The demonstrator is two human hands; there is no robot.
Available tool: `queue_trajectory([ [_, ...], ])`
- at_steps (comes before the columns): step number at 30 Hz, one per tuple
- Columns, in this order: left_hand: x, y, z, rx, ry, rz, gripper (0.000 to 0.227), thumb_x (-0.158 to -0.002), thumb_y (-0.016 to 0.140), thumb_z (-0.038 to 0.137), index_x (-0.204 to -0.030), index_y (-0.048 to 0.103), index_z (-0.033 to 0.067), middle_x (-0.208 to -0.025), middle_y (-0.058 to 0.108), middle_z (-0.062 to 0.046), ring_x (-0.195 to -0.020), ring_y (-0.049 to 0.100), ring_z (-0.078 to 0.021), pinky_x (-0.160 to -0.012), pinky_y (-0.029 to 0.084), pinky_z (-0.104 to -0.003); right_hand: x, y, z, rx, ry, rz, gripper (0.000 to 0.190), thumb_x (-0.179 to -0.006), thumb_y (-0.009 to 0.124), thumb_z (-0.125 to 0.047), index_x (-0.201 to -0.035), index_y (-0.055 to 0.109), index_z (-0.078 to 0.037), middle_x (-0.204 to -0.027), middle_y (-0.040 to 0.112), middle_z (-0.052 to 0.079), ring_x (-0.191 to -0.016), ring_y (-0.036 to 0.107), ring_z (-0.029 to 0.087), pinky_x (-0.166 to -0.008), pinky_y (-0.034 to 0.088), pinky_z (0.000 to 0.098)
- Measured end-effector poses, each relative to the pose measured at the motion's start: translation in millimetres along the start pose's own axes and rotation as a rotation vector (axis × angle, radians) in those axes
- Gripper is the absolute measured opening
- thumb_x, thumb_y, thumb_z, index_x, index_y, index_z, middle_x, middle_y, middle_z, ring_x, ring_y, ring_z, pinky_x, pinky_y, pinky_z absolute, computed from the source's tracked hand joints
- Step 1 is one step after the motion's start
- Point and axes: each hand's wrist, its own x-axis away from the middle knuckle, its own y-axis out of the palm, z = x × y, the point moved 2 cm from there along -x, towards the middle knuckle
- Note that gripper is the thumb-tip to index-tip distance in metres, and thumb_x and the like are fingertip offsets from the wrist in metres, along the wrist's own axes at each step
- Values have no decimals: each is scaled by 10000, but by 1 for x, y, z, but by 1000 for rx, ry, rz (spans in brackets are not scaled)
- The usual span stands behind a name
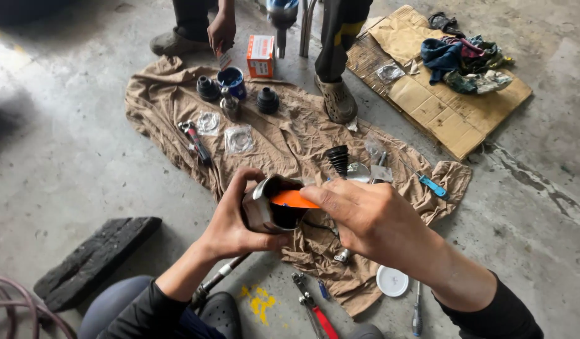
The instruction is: Repairing a CV axle by applying grease and installing boots.
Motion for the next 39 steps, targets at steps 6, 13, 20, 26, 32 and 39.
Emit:
queue_trajectory([
  [6,10,-7,-9,-103,-61,76,919,-621,953,167,-1334,386,49,-1109,676,-110,-1027,657,-159,-888,568,-308,-2,23,-16,247,-61,-118,461,-769,714,-18,-1221,640,32,-976,689,129,-791,698,263,-648,575,376],
  [13,14,-11,-7,-79,-44,113,878,-624,968,214,-1290,422,42,-1131,676,-89,-1050,650,-143,-914,571,-295,-8,33,-15,259,-105,-234,518,-772,698,-53,-1278,650,46,-934,689,113,-768,678,240,-655,559,372],
  [20,16,-19,-2,-279,-34,210,885,-563,966,308,-1253,475,50,-1003,722,-85,-907,696,-142,-819,595,-294,-21,27,-16,173,-99,-171,560,-683,687,1,-1241,676,-35,-1107,713,139,-982,667,301,-800,565,396],
  [26,23,-15,1,-291,80,177,875,-587,966,315,-1263,486,34,-1056,710,-106,-970,690,-174,-866,579,-321,-5,36,-3,16,-150,-106,563,-620,699,43,-1179,711,-27,-1188,732,87,-1151,635,324,-953,531,466],
  [32,20,-12,5,-232,22,104,867,-607,944,340,-1269,471,40,-1055,744,-90,-974,731,-181,-888,586,-313,-4,33,1,-81,-147,-166,609,-560,681,65,-1163,715,-19,-1173,738,91,-1118,631,340,-948,539,446],
  [39,18,-7,5,-225,-72,63,869,-570,936,385,-1232,489,45,-1038,731,-87,-958,706,-174,-882,566,-317,-6,24,7,-223,-158,-208,536,-610,634,125,-1122,706,-19,-1148,750,103,-1104,667,321,-959,556,415],
])
